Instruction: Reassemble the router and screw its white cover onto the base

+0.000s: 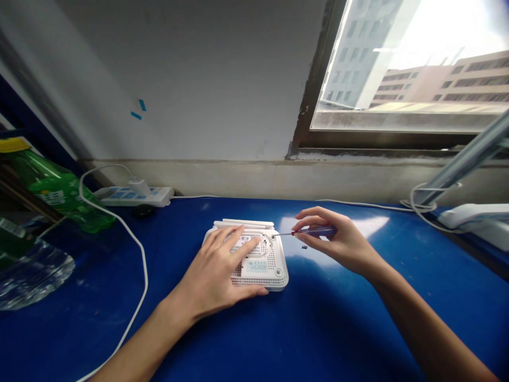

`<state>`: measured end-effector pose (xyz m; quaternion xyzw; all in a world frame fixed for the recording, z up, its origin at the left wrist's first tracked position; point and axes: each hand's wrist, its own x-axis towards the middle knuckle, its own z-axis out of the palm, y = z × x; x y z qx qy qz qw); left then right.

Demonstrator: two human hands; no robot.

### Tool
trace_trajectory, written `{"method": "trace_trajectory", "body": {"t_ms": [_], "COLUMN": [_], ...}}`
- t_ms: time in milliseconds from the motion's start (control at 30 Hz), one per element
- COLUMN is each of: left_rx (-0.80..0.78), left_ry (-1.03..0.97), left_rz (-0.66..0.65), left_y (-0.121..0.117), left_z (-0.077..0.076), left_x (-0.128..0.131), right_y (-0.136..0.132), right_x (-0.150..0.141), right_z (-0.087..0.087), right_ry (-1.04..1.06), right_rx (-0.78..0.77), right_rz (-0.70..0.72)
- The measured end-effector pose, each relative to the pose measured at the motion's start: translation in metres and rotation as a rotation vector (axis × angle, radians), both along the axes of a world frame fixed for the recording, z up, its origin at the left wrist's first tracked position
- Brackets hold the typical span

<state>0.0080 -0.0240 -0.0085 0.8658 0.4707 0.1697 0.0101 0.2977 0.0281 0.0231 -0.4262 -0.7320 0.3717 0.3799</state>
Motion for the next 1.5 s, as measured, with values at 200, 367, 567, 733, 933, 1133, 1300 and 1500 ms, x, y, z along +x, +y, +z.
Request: {"method": "trace_trajectory", "body": {"t_ms": [200, 367, 567, 733, 933, 1133, 1300, 1500], "left_rx": [-0.005, -0.021, -0.017, -0.055, -0.115, -0.107, -0.101, -0.084], "left_ry": [0.003, 0.003, -0.036, -0.070, -0.101, -0.144, -0.130, -0.157], "left_rz": [-0.001, -0.004, -0.028, -0.049, -0.083, -0.080, -0.071, -0.088], "left_y": [0.000, -0.001, 0.000, 0.001, -0.001, -0.003, -0.003, -0.006], "left_z": [0.001, 0.002, 0.002, 0.004, 0.009, 0.011, 0.011, 0.008], "left_x": [0.000, 0.000, -0.001, -0.003, -0.008, -0.010, -0.008, 0.001], "right_y": [0.001, 0.002, -0.005, 0.006, 0.012, -0.001, 0.004, -0.003], "right_x": [0.000, 0.002, 0.001, -0.017, -0.064, -0.064, -0.041, -0.041], "right_z": [-0.001, 0.000, 0.011, 0.042, 0.075, 0.064, 0.034, -0.002], "right_ry": [-0.003, -0.024, -0.113, -0.487, -0.795, -0.689, -0.473, -0.211], "right_rx": [0.019, 0.008, -0.001, 0.148, 0.300, 0.387, 0.380, 0.716], "right_rz": [0.001, -0.003, 0.071, 0.152, 0.403, 0.277, 0.138, -0.121]}}
